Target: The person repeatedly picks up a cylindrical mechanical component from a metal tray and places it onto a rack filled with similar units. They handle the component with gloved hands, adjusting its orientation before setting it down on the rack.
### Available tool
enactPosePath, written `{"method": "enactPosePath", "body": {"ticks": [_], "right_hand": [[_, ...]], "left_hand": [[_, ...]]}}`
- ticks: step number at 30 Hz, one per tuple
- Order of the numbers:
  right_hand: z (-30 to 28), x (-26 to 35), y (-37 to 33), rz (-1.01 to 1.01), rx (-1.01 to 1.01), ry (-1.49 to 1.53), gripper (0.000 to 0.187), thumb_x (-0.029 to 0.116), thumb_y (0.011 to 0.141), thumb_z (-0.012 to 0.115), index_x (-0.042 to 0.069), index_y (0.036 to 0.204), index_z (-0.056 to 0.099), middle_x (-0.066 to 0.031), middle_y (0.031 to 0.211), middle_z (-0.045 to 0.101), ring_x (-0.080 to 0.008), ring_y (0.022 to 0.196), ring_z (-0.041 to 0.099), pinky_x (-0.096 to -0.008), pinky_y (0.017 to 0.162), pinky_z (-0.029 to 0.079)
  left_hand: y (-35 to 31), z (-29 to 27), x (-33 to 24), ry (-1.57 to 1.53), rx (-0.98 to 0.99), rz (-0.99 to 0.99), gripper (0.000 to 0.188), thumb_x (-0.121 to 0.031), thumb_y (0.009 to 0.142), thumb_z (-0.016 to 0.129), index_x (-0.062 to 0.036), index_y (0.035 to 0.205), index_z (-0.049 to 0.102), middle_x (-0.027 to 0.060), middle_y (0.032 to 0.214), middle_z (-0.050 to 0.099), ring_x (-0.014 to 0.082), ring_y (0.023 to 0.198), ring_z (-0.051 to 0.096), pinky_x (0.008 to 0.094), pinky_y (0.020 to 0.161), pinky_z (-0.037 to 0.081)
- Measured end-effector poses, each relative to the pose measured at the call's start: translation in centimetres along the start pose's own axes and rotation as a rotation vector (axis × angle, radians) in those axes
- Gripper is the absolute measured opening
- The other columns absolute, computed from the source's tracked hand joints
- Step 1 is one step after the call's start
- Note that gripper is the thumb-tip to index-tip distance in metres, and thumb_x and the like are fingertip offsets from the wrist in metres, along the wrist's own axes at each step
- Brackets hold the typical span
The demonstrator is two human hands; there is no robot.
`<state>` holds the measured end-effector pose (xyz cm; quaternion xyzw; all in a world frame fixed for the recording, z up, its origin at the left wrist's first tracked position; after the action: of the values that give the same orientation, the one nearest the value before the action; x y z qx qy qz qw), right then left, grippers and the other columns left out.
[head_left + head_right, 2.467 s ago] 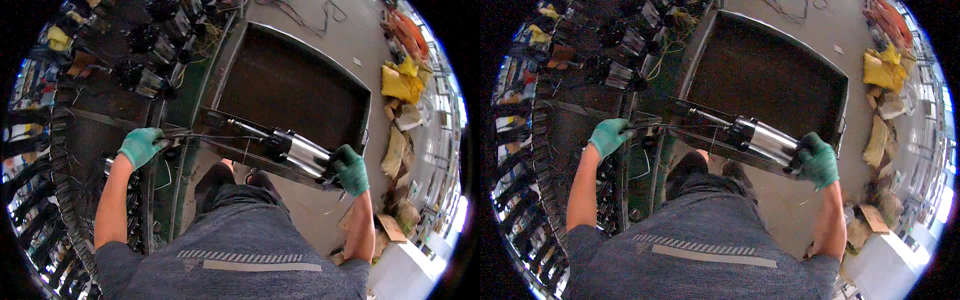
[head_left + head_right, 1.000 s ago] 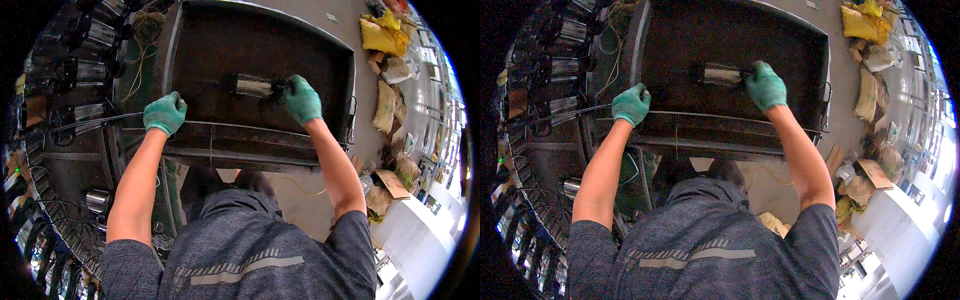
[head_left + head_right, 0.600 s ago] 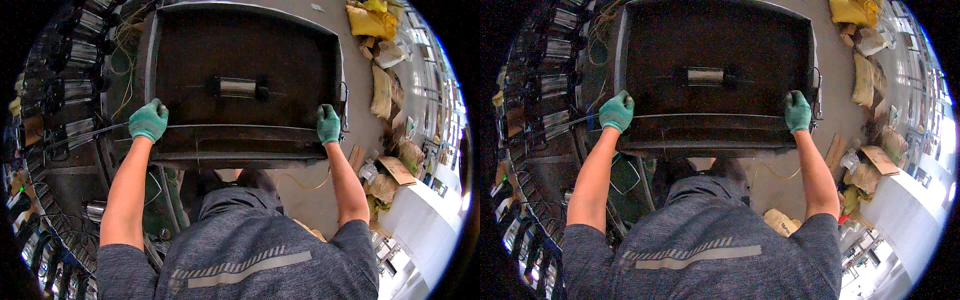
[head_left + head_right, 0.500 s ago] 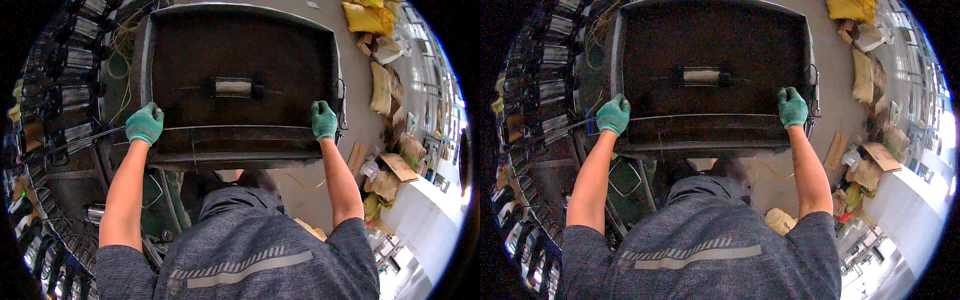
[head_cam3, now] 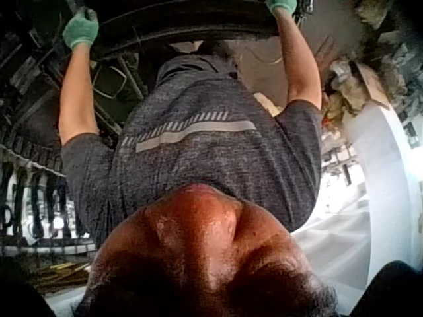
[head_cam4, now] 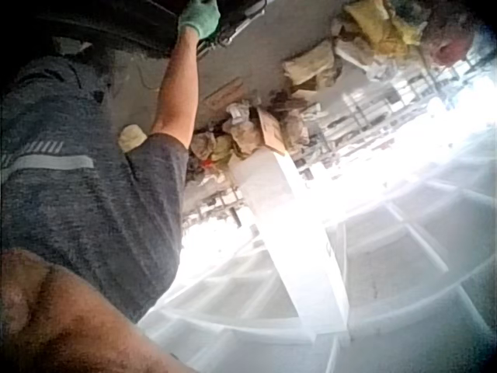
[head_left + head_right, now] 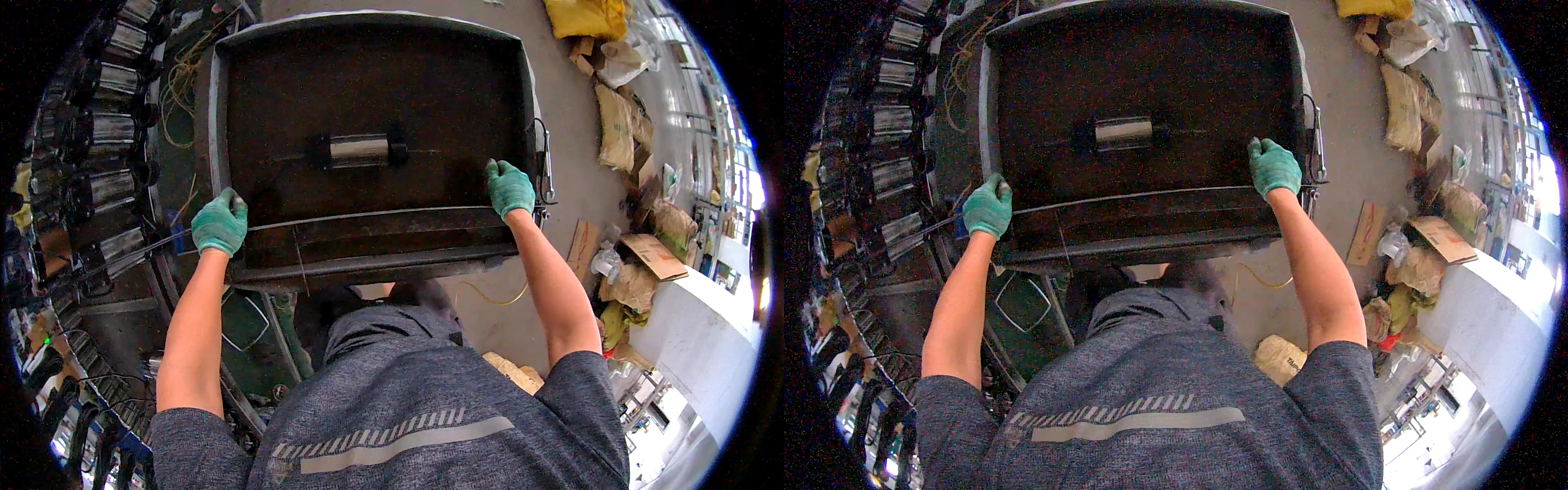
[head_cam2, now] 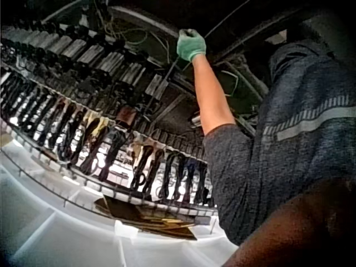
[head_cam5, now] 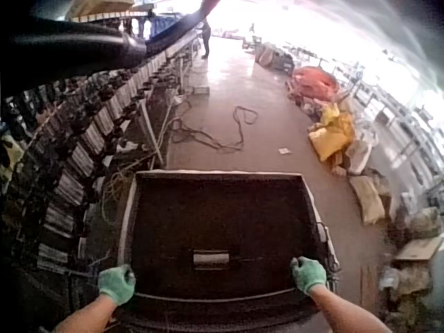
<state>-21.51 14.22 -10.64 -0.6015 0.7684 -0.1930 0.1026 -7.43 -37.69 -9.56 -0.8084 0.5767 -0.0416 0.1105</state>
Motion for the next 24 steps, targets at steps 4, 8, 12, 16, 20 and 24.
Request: {"method": "enactPosePath", "body": {"ticks": [4,8,12,16,20,24], "right_hand": [[0.63,-0.36,0.14,-0.021,-0.065,0.011,0.048,0.052,0.102,0.045,0.016,0.116,0.071,-0.0193,0.114,0.071,-0.0422,0.109,0.066,-0.0525,0.093,0.052],[-0.01,0.0,0.11,-0.012,0.018,-0.013,0.047,0.051,0.102,0.044,0.016,0.118,0.071,-0.019,0.114,0.072,-0.0419,0.11,0.066,-0.0522,0.094,0.052],[-0.19,0.2,0.03,-0.001,0.034,-0.027,0.048,0.051,0.102,0.044,0.016,0.121,0.07,-0.019,0.115,0.071,-0.0415,0.11,0.066,-0.0517,0.094,0.053],[0.3,-0.19,0.47,-0.011,0.039,-0.034,0.049,0.052,0.102,0.044,0.016,0.121,0.07,-0.0188,0.117,0.071,-0.0412,0.111,0.066,-0.0515,0.094,0.053],[0.52,-0.41,0.62,-0.016,0.036,-0.041,0.049,0.053,0.102,0.044,0.016,0.121,0.071,-0.0184,0.118,0.071,-0.0407,0.112,0.065,-0.0514,0.094,0.053],[0.5,-0.37,0.56,-0.014,0.034,-0.036,0.049,0.053,0.102,0.044,0.017,0.121,0.071,-0.0178,0.118,0.071,-0.0404,0.112,0.066,-0.0514,0.094,0.053]], "left_hand": [[-0.22,0.06,-0.04,-0.001,-0.057,0.014,0.025,-0.037,0.098,0.053,-0.0167,0.1,0.067,0.0168,0.088,0.073,0.0423,0.086,0.069,0.0538,0.075,0.053],[0.02,-0.48,-0.39,0.017,0.021,-0.014,0.026,-0.037,0.098,0.054,-0.0163,0.1,0.068,0.0166,0.089,0.073,0.0418,0.086,0.069,0.0533,0.076,0.053],[0.03,-0.23,-0.29,0.004,-0.006,0.0,0.027,-0.037,0.098,0.054,-0.0158,0.101,0.069,0.0166,0.09,0.073,0.0414,0.086,0.069,0.0523,0.076,0.053],[-0.11,-0.31,-0.31,0.0,-0.023,-0.002,0.027,-0.037,0.098,0.054,-0.0156,0.101,0.069,0.017,0.091,0.073,0.0415,0.087,0.069,0.0517,0.076,0.054],[-0.04,-0.45,-0.42,0.014,-0.004,-0.008,0.028,-0.037,0.098,0.053,-0.0154,0.103,0.07,0.0173,0.092,0.073,0.0413,0.087,0.069,0.0515,0.077,0.054],[0.02,-0.4,-0.39,0.015,0.01,-0.015,0.029,-0.038,0.098,0.053,-0.0153,0.104,0.07,0.0171,0.092,0.073,0.0412,0.088,0.069,0.0512,0.078,0.054]]}}
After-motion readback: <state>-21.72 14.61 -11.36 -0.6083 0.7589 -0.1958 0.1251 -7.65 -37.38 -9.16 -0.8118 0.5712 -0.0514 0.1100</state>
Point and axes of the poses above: each hand's wrist, its own y-axis towards the middle knuckle, its own z-axis out of the palm, x = y × z, the point moved 1 cm from there along y, towards the middle knuckle
